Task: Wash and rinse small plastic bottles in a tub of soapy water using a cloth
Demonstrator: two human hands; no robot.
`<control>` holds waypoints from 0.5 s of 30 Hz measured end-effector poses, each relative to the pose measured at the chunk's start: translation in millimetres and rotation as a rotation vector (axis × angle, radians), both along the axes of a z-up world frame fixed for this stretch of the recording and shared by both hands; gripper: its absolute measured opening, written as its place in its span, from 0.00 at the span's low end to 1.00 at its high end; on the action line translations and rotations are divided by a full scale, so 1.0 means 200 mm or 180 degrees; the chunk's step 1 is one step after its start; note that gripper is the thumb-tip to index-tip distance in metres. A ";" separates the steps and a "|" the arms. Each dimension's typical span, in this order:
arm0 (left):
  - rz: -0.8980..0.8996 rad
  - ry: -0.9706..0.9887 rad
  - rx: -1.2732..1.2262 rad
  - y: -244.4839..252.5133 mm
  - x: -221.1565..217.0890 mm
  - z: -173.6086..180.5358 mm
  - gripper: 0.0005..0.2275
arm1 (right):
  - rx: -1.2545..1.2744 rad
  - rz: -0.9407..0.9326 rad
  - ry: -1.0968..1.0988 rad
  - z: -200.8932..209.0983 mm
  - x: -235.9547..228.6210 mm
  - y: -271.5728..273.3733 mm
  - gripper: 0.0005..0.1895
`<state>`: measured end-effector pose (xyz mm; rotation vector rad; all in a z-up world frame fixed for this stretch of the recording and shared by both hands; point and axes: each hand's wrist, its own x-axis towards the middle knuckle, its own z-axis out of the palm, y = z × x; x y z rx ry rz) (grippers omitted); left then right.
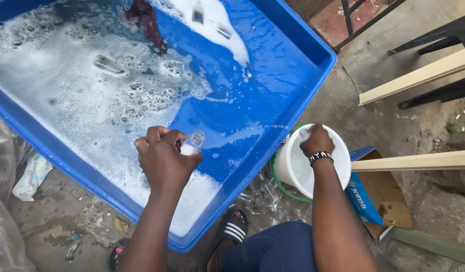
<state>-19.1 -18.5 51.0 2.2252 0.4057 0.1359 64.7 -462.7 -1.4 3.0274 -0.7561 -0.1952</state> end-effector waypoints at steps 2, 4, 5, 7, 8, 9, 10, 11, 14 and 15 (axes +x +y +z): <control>0.0007 -0.0024 -0.0059 -0.03 0.01 -0.01 0.16 | 0.0040 -0.0126 0.0085 0.00 0.00 0.00 0.33; 0.0043 -0.0034 -0.0111 -0.04 0.01 -0.02 0.16 | 0.0083 -0.0222 0.0188 0.07 0.02 0.18 0.45; 0.0038 -0.0038 -0.0065 -0.05 0.00 -0.03 0.16 | 0.0744 0.0638 -0.0450 0.14 0.02 0.36 0.38; 0.0025 -0.0063 0.0013 -0.07 0.01 -0.03 0.15 | 0.1430 0.1486 -0.1128 0.34 -0.02 0.77 0.30; 0.0000 -0.0050 0.0051 -0.07 0.00 -0.03 0.14 | 0.2204 0.1393 -0.0822 0.45 -0.07 1.02 0.28; -0.0024 -0.0037 0.0090 -0.07 0.00 -0.03 0.13 | 0.2971 0.1292 -0.0497 0.58 -0.13 1.27 0.26; -0.0028 -0.0034 0.0123 -0.07 0.00 -0.04 0.13 | 0.3004 0.1285 -0.0503 0.56 -0.17 1.35 0.26; -0.0011 -0.0077 0.0193 -0.07 0.00 -0.04 0.09 | 0.2919 0.1499 -0.0297 0.55 -0.20 1.43 0.26; -0.0087 -0.0115 0.0152 -0.05 0.01 -0.05 0.09 | 0.2676 0.1835 -0.0268 0.45 -0.22 1.49 0.22; -0.0175 -0.0102 0.0035 -0.03 0.02 -0.04 0.13 | 0.2517 0.1957 -0.0431 0.41 -0.21 1.48 0.17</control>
